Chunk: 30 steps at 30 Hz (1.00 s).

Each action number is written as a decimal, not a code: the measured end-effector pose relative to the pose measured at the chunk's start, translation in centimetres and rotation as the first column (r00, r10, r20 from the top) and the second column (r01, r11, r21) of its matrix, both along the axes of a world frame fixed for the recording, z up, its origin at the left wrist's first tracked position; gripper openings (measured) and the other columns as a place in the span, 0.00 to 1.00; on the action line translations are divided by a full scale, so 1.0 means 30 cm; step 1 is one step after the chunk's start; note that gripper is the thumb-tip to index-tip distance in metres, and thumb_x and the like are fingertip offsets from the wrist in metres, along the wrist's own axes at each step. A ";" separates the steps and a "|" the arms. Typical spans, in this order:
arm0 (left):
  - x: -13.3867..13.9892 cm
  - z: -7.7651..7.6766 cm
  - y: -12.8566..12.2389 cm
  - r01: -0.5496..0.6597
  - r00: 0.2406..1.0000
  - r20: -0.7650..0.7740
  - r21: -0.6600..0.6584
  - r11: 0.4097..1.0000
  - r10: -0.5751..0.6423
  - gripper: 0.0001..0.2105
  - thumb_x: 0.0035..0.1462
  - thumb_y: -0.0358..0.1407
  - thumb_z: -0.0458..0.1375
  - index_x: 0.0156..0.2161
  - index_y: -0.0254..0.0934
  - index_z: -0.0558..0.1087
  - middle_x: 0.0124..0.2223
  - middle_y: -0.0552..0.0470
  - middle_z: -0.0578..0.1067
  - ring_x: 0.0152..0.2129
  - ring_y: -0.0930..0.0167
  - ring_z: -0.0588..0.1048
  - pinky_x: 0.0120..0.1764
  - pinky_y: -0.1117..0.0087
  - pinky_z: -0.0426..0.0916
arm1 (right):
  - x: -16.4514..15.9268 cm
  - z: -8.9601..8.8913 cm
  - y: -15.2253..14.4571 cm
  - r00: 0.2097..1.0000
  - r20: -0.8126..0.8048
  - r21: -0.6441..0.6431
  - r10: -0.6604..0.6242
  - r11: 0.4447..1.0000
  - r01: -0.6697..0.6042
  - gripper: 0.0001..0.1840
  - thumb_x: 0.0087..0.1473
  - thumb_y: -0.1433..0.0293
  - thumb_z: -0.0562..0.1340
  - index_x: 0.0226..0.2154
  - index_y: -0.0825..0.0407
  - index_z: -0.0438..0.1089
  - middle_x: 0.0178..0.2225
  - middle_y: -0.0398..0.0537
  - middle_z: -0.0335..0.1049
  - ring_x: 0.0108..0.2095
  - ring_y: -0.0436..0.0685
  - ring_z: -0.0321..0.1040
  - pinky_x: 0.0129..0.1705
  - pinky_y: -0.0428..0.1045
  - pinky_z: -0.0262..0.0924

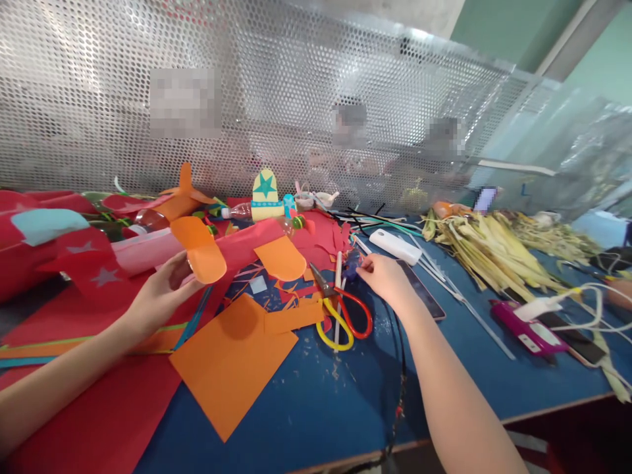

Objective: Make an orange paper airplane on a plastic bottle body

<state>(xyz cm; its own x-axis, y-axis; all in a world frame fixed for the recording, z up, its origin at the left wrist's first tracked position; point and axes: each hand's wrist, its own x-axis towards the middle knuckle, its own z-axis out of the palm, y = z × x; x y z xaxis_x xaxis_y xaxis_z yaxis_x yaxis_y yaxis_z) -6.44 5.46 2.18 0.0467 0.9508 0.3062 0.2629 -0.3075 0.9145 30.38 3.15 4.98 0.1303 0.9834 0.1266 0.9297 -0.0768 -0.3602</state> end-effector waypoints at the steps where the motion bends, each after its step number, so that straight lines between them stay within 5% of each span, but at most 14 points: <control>1: 0.000 -0.001 -0.001 0.004 1.000 -0.010 0.001 1.000 -0.004 0.34 0.42 0.52 0.62 0.53 0.36 0.63 0.54 0.41 0.72 0.52 0.57 0.69 0.55 0.55 0.63 | -0.004 -0.004 0.000 1.000 0.020 -0.023 0.023 0.999 -0.022 0.06 0.49 0.69 0.61 0.22 0.49 0.66 0.26 0.48 0.73 0.29 0.58 0.70 0.32 0.50 0.59; 6: 0.001 0.002 -0.007 0.015 0.998 -0.057 0.001 1.000 -0.015 0.35 0.43 0.54 0.60 0.53 0.36 0.62 0.56 0.41 0.70 0.53 0.56 0.68 0.56 0.56 0.63 | -0.049 -0.008 -0.013 0.984 0.088 -0.112 0.157 0.983 -0.146 0.07 0.44 0.69 0.65 0.23 0.50 0.64 0.30 0.48 0.71 0.33 0.58 0.68 0.34 0.49 0.56; 12: 0.000 -0.001 -0.005 0.013 0.998 -0.064 -0.005 1.000 -0.013 0.36 0.44 0.53 0.60 0.54 0.32 0.61 0.55 0.38 0.70 0.53 0.56 0.68 0.56 0.57 0.63 | -0.068 0.019 -0.050 0.972 0.019 -0.266 0.233 0.939 -0.219 0.14 0.54 0.59 0.56 0.23 0.49 0.64 0.26 0.48 0.72 0.27 0.56 0.67 0.29 0.49 0.55; 16: 0.003 0.001 -0.007 0.014 0.998 -0.059 -0.014 1.000 -0.015 0.36 0.43 0.54 0.60 0.53 0.34 0.61 0.55 0.40 0.70 0.53 0.57 0.68 0.56 0.57 0.63 | -0.075 0.032 -0.066 0.969 -0.034 -0.351 0.246 0.905 -0.242 0.16 0.47 0.54 0.63 0.21 0.49 0.65 0.25 0.47 0.72 0.25 0.57 0.66 0.25 0.48 0.52; 23: 0.005 0.008 -0.010 -0.009 0.998 -0.063 -0.015 1.000 0.008 0.35 0.43 0.54 0.60 0.53 0.35 0.62 0.56 0.40 0.70 0.54 0.56 0.67 0.55 0.57 0.63 | -0.087 0.034 -0.066 0.954 -0.259 -0.389 0.155 0.887 -0.249 0.17 0.40 0.57 0.68 0.23 0.49 0.64 0.22 0.44 0.68 0.22 0.53 0.64 0.21 0.46 0.51; 30: -0.005 -0.015 0.002 -0.109 0.994 0.004 0.039 0.993 0.109 0.34 0.44 0.53 0.60 0.53 0.35 0.63 0.55 0.41 0.70 0.52 0.57 0.68 0.55 0.59 0.64 | -0.061 0.048 -0.050 0.770 -0.637 -0.336 -0.033 0.911 -0.238 0.11 0.48 0.65 0.65 0.33 0.52 0.66 0.27 0.44 0.73 0.24 0.50 0.69 0.23 0.44 0.63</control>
<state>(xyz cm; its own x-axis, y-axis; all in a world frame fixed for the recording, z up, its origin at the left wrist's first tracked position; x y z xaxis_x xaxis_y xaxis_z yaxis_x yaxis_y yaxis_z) -6.61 5.52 1.74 -0.0567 0.9375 0.3432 0.2954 -0.3126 0.9028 28.55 1.65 6.42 -0.0593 0.9439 -0.3250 0.5217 -0.2483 -0.8162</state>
